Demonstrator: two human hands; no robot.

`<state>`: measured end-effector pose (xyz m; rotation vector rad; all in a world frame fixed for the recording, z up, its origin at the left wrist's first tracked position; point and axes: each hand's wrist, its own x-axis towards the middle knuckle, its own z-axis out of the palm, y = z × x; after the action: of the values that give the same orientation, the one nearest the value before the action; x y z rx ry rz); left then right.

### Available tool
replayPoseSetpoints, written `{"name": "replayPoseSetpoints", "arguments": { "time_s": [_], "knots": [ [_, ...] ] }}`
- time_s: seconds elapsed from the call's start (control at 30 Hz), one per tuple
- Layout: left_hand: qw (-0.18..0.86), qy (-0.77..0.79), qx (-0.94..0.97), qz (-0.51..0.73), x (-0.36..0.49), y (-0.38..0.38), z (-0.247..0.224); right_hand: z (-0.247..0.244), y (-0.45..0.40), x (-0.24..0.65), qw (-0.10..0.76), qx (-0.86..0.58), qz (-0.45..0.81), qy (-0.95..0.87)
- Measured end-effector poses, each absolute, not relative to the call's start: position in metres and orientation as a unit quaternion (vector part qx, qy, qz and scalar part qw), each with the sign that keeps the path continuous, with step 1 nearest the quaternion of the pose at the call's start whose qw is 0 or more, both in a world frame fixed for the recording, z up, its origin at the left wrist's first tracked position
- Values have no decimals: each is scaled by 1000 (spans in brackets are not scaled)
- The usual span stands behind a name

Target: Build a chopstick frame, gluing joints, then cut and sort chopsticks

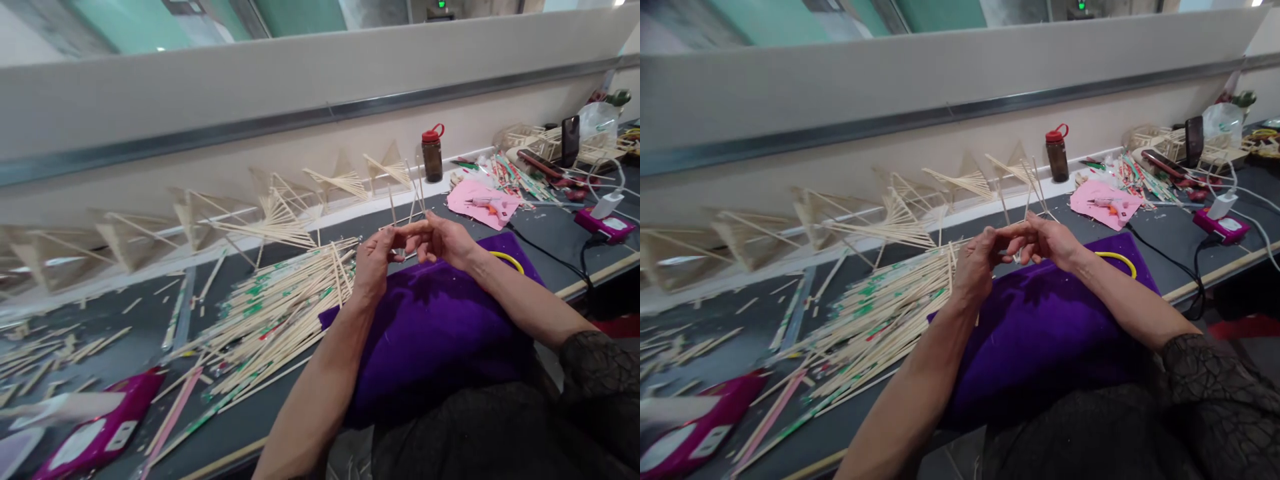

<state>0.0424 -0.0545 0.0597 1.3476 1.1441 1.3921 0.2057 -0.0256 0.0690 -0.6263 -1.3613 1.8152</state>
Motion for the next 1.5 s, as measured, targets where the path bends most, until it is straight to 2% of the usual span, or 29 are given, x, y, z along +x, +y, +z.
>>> {"name": "replayPoseSetpoints", "arguments": {
  "time_s": [0.1, 0.3, 0.53, 0.63, 0.77, 0.97, 1.07, 1.2, 1.3, 1.5],
  "knots": [
    [454, 462, 541, 537, 39, -54, 57, 66, -30, 206, 380, -251, 676, -579],
    [427, 481, 560, 522, 37, -57, 61, 58, -33, 208, 394, -249, 593, -657],
    [259, 499, 475, 677, -28, -83, 97, 60, -29, 212, 400, -297, 555, -667],
    [201, 523, 455, 693, -60, -109, 91, 57, -35, 209, 359, -313, 532, -700],
    [163, 601, 522, 583, -73, -155, 59, 56, -42, 197, 265, -313, 471, -781],
    [-13, 595, 654, 467, -50, -206, 9, 82, -51, 161, 92, -327, 223, -914],
    [-73, 575, 689, 435, -36, -219, -12, 87, -58, 139, 46, -322, 130, -937],
    [-125, 568, 701, 413, -26, -226, -30, 69, -65, 124, -13, -311, 32, -950],
    [-146, 568, 694, 418, -23, -226, -33, 48, -60, 122, -25, -292, 17, -956],
    [-162, 580, 677, 424, -17, -224, -33, 30, -47, 107, 24, -292, 38, -955]
  ]
}}
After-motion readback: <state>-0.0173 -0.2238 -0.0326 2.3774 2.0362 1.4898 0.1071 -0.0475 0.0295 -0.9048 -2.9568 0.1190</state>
